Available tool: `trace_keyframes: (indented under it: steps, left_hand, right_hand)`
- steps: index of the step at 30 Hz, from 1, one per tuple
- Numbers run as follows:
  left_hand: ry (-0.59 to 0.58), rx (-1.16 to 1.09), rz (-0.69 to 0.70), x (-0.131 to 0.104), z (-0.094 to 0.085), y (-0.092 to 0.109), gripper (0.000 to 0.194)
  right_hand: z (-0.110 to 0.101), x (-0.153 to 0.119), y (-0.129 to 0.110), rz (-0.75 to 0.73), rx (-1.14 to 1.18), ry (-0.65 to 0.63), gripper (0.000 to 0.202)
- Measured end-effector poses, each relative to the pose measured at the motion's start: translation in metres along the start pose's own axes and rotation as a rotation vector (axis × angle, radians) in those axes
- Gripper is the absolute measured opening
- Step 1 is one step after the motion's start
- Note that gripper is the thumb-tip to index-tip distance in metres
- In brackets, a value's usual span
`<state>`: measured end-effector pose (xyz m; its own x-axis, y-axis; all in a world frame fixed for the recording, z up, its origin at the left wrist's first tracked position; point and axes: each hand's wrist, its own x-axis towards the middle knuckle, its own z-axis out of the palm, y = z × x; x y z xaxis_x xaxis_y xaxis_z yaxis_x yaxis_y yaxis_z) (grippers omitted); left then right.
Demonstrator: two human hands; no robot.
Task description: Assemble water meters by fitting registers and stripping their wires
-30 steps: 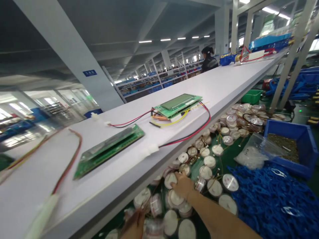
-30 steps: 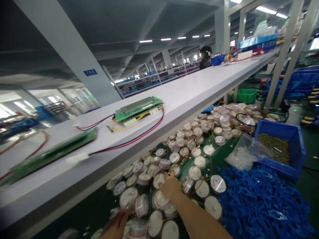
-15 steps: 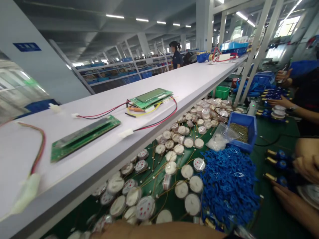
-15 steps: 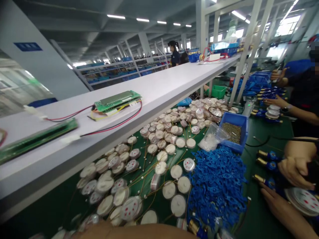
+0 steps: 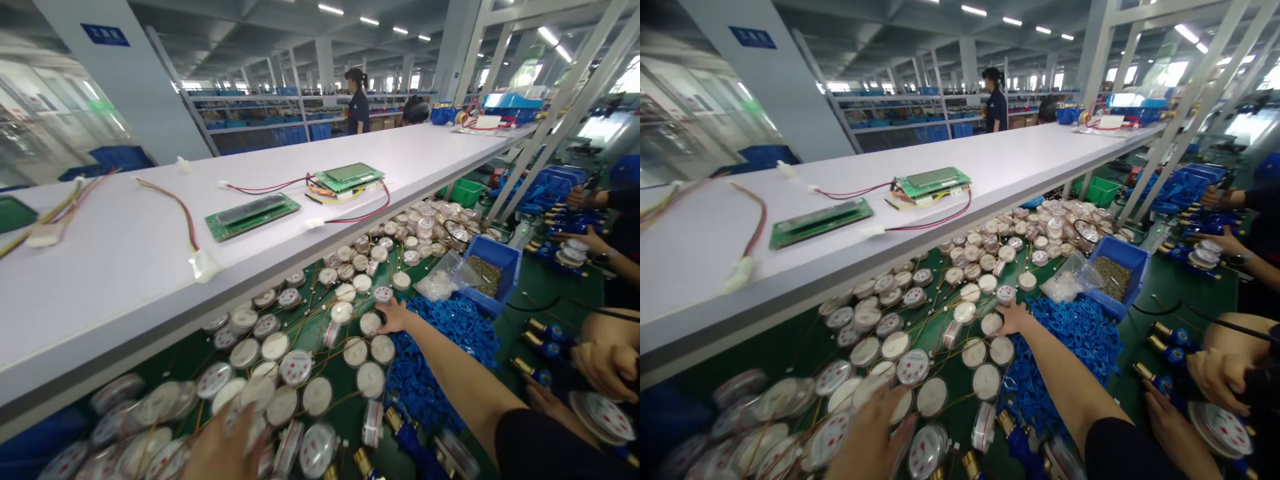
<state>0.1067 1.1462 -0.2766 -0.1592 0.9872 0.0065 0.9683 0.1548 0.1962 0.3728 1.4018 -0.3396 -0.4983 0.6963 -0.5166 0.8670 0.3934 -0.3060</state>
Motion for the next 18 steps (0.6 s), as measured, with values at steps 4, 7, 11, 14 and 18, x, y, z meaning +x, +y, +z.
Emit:
trace_keyframes:
  steps: [4, 7, 11, 14, 18]
  left_hand:
    - [-0.42, -0.165, 0.011, 0.043, 0.044, 0.095, 0.07]
    - [-0.506, -0.117, -0.107, 0.07, 0.086, 0.149, 0.095]
    - [-0.494, -0.116, -0.198, 0.085, 0.104, 0.155, 0.105]
    - [-0.44, -0.177, -0.154, 0.084, 0.094, 0.13, 0.09]
    - [-0.366, -0.253, -0.149, 0.076, 0.08, 0.1, 0.072]
  right_hand:
    - [0.019, 0.028, -0.015, -0.094, -0.029, -0.087, 0.054]
    - [0.026, 0.04, -0.023, -0.167, -0.017, -0.082, 0.044]
    - [0.028, 0.041, -0.016, -0.2, 0.0, -0.023, 0.047]
    - [0.029, 0.038, -0.01, -0.179, 0.021, 0.027, 0.049]
    - [0.034, 0.04, -0.015, -0.16, 0.072, 0.057, 0.039]
